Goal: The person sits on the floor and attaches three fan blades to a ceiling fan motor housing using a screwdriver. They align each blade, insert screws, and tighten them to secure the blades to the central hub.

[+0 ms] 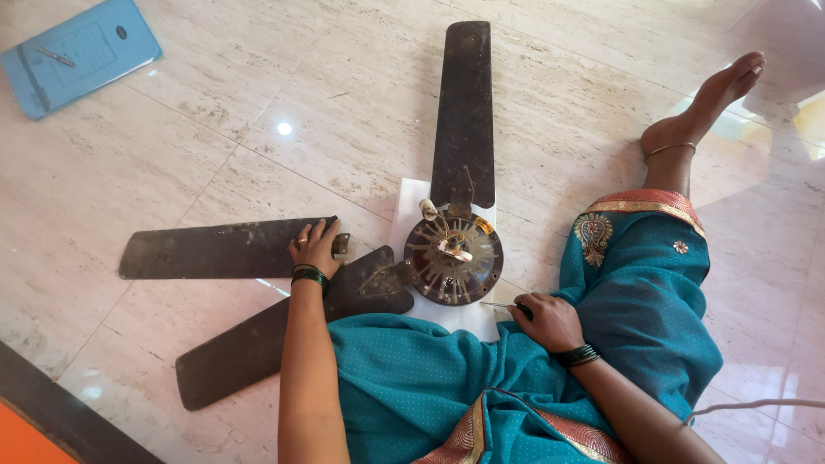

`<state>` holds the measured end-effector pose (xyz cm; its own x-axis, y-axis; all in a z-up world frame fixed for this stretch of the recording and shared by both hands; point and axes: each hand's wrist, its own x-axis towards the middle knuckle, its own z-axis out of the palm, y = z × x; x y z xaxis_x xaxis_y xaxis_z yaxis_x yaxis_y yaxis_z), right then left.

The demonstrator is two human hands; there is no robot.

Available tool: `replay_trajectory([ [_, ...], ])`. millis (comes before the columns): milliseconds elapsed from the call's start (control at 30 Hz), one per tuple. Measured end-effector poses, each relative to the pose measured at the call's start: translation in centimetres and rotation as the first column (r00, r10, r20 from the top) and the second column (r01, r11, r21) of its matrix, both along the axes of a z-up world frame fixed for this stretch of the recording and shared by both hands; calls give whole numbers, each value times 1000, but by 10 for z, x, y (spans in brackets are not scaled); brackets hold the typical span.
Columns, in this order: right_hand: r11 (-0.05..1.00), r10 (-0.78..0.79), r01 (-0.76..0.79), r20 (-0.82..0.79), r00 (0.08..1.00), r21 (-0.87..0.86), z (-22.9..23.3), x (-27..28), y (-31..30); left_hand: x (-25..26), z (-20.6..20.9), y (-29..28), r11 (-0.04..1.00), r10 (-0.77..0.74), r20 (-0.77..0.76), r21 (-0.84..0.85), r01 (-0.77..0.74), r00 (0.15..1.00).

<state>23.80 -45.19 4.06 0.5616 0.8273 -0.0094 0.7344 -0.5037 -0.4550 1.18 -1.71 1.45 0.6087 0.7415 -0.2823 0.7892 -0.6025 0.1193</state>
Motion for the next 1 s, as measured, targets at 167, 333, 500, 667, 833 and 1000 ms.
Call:
replay_trajectory([
  [167, 999, 1, -2, 9, 1000, 39, 1, 0, 0, 6, -1, -9, 956, -196, 128, 247, 160, 972],
  [333, 999, -3, 3, -5, 1000, 38, 1, 0, -1, -1, -1, -12, 892, -278, 197, 417, 176, 940],
  [500, 999, 2, -2, -10, 1000, 46, 1, 2, -2, -5, 17, -20, 764, -383, 363, 641, 71, 850],
  [667, 997, 4, -4, -11, 1000, 71, 0, 3, -5, -14, 44, -33, 665, -402, 443, 743, -77, 801],
  [833, 995, 8, -7, -8, 1000, 95, -4, 4, -9, -28, 60, -55, 650, -390, 540, 735, -192, 746],
  [1000, 996, 8, -8, -5, 1000, 90, -6, 2, -13, -37, 64, -81, 666, -362, 613, 697, -265, 702],
])
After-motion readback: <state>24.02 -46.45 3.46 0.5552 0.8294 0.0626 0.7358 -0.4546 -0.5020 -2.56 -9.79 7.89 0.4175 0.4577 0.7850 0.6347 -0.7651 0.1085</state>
